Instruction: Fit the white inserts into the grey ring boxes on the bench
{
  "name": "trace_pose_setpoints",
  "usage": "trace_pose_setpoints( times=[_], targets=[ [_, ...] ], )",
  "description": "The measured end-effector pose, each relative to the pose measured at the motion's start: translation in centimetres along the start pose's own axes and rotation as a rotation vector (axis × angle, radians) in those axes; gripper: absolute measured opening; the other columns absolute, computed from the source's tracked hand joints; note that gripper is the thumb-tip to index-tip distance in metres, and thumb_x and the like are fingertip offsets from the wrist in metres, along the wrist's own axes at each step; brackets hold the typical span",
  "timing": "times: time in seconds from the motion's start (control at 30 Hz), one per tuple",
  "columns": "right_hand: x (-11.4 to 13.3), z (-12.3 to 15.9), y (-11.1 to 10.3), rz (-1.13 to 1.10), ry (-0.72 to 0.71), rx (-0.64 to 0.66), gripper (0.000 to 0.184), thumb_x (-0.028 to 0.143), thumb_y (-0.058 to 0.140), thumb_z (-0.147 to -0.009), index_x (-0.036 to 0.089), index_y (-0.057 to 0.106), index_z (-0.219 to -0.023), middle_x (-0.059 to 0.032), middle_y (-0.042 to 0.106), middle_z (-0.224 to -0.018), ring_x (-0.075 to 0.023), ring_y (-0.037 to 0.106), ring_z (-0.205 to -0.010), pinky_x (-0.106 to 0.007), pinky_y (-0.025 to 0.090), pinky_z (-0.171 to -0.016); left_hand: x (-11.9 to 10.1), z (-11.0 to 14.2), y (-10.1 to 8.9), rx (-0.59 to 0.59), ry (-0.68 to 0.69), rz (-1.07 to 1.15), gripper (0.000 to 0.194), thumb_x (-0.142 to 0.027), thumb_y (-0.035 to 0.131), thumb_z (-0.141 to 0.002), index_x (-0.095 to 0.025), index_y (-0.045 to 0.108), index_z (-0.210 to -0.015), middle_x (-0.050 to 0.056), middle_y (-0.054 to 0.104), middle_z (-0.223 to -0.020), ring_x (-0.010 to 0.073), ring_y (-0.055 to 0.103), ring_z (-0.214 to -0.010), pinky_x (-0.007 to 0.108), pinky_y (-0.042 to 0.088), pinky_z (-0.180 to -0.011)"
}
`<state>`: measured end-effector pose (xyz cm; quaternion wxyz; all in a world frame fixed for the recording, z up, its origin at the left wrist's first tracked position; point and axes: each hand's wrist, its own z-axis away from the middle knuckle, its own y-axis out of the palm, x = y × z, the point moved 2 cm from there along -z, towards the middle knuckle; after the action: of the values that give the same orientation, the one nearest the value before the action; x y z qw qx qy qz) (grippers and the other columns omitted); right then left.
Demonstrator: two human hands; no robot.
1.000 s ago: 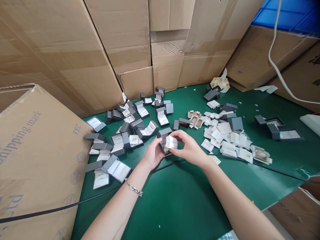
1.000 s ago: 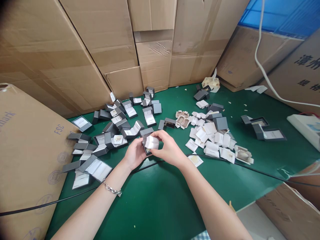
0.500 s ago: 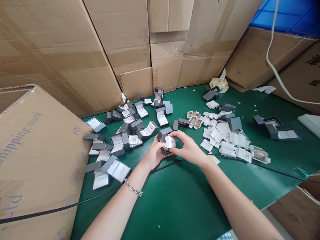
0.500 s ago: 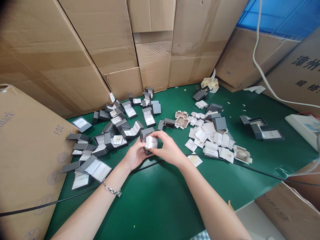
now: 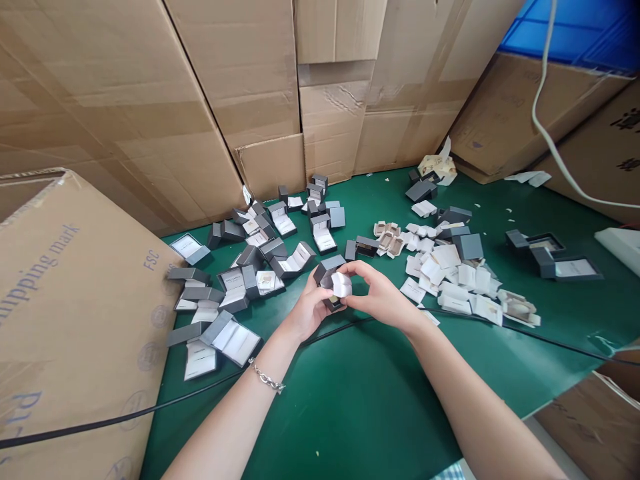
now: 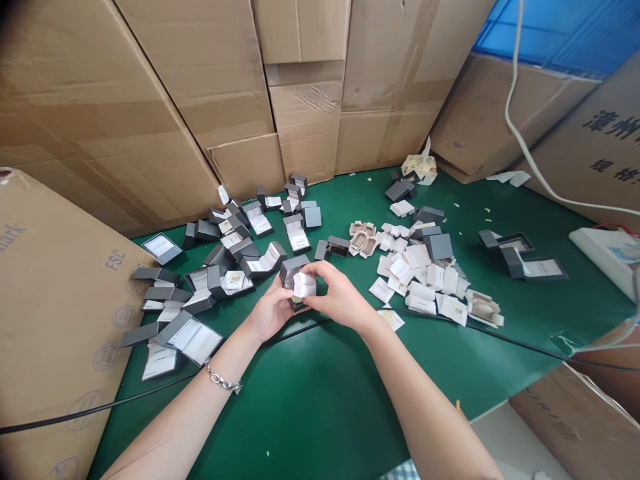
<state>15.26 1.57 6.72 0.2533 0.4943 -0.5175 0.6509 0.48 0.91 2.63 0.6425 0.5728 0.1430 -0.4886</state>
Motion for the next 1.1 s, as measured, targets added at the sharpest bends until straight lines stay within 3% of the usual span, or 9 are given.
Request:
trace_pose_setpoints(
  times=[0.27, 0.43, 0.67, 0.9, 1.1],
  targets=[
    [0.22, 0.30, -0.45, 0.087, 0.019, 0.022, 0.033, 0.016, 0.054, -0.069, 0.027, 0.054, -0.100, -0.0011, 0.054, -0.106, -0.0159, 0.051, -0.091, -0.030, 0.046, -0.076, 0.28, -0.07, -0.05, 0.059, 0.013, 0.010, 0.066, -0.017, 0.058, -0.068, -0.031, 0.035, -0.129, 0.002, 0.058, -0.109, 0.0171, 0.058, -0.087, 0.037, 0.046, -0.081],
    [-0.11, 0.22, -0.51, 0.135, 0.017, 0.027, 0.033, 0.017, 0.056, -0.069, 0.027, 0.054, -0.100, -0.0005, 0.055, -0.106, -0.0129, 0.049, -0.076, -0.028, 0.046, -0.067, 0.32, -0.10, 0.06, 0.027, -0.004, -0.024, 0.074, -0.014, 0.060, -0.065, -0.033, 0.031, -0.131, 0.000, 0.060, -0.102, 0.0151, 0.058, -0.081, 0.035, 0.046, -0.079],
    [-0.14, 0.18, -0.12, 0.160, -0.041, 0.023, 0.035, 0.015, 0.055, -0.069, 0.026, 0.056, -0.101, -0.0022, 0.055, -0.105, -0.0144, 0.051, -0.079, -0.029, 0.045, -0.067, -0.08, -0.06, 0.37, -0.005, -0.006, -0.037, 0.079, -0.012, 0.058, -0.061, -0.029, 0.029, -0.133, 0.003, 0.059, -0.102, 0.0179, 0.058, -0.085, 0.033, 0.046, -0.074],
    [-0.27, 0.16, 0.12, 0.138, -0.040, 0.047, 0.036, 0.012, 0.055, -0.069, 0.027, 0.058, -0.102, -0.0017, 0.055, -0.104, -0.0104, 0.050, -0.065, -0.027, 0.046, -0.061, -0.18, -0.04, 0.35, -0.028, -0.013, -0.084, 0.072, -0.008, 0.054, -0.059, -0.026, 0.037, -0.127, 0.001, 0.060, -0.092, 0.0158, 0.057, -0.078, 0.027, 0.045, -0.064],
    [0.08, 0.21, 0.37, 0.146, -0.053, 0.052, 0.032, 0.025, 0.063, -0.071, 0.026, 0.061, -0.103, -0.0031, 0.054, -0.103, -0.0112, 0.051, -0.067, -0.027, 0.047, -0.060, -0.14, -0.07, 0.31, -0.020, -0.015, -0.105, 0.071, -0.005, 0.051, -0.059, -0.026, 0.039, -0.125, 0.001, 0.059, -0.090, 0.0151, 0.057, -0.077, 0.025, 0.043, -0.061]
  ],
)
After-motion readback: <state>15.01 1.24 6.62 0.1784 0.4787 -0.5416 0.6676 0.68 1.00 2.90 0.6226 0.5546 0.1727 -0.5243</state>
